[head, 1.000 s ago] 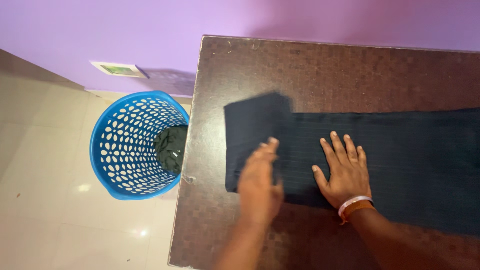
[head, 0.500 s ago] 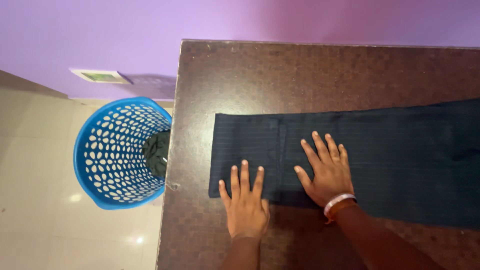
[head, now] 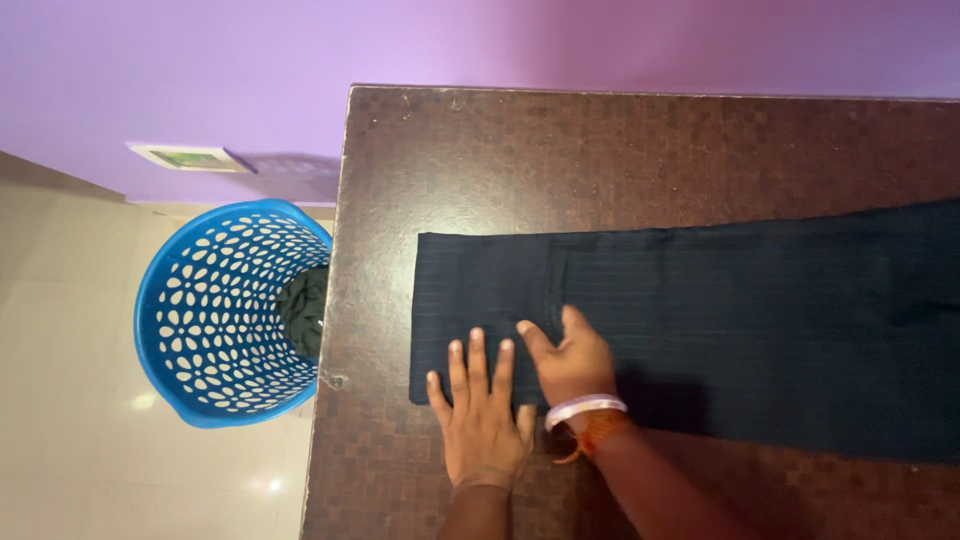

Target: The person folds a pair of pants on a table and places them into a suitcase, then retrieves a shirt from a basket and spreads it out on the table.

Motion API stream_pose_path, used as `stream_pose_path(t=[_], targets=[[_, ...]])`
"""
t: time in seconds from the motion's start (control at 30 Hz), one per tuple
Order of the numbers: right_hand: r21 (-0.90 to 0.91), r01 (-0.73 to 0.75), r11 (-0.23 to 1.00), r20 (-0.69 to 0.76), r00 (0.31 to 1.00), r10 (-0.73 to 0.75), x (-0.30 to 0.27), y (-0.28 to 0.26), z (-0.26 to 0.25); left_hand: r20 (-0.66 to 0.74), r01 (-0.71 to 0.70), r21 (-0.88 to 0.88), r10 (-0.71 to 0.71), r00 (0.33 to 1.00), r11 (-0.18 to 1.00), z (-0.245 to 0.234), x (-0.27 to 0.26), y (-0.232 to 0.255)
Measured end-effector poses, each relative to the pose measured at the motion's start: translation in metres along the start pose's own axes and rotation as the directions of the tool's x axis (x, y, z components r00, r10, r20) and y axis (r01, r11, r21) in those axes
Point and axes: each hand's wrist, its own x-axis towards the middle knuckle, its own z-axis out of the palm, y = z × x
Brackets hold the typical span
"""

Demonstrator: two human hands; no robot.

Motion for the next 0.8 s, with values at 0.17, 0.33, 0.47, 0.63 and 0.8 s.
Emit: stream_pose_path(t=[0.17, 0.33, 0.47, 0.63, 0.8], targets=[[0.127, 0.153, 0.980, -0.133, 0.982, -0.136, 0.012, 0.032, -0.040, -0.270, -0.039, -0.001, 0.037, 0.962, 0.999, 0.018, -0.001, -0.005], [-0.150, 0.095, 0.984, -0.132, 0.985, -0.115, 0.034, 0.063, -0.076, -0.112, -0.025, 0.050, 0.031, 0.993, 0.998, 0.007, -0.003, 0.000], [-0.018, -0.036, 0.999, -0.155, 0.987, 0.033, 0.023, 0.074, -0.091, -0.140, -0.040, 0.007, 0.040, 0.989, 0.999, -0.001, -0.001, 0.001], [-0.145, 0.008, 0.989, -0.247, 0.968, -0.044, 0.024, 0.092, -0.108, -0.023, -0.038, 0.097, 0.041, 0.999, 0.995, -0.007, 0.000, 0.002], [-0.428, -0.062, 0.901, -0.290, 0.954, -0.072, 0.024, 0.096, -0.121, -0.063, -0.059, -0.006, 0.058, 0.996, 0.998, -0.008, -0.004, 0.004]])
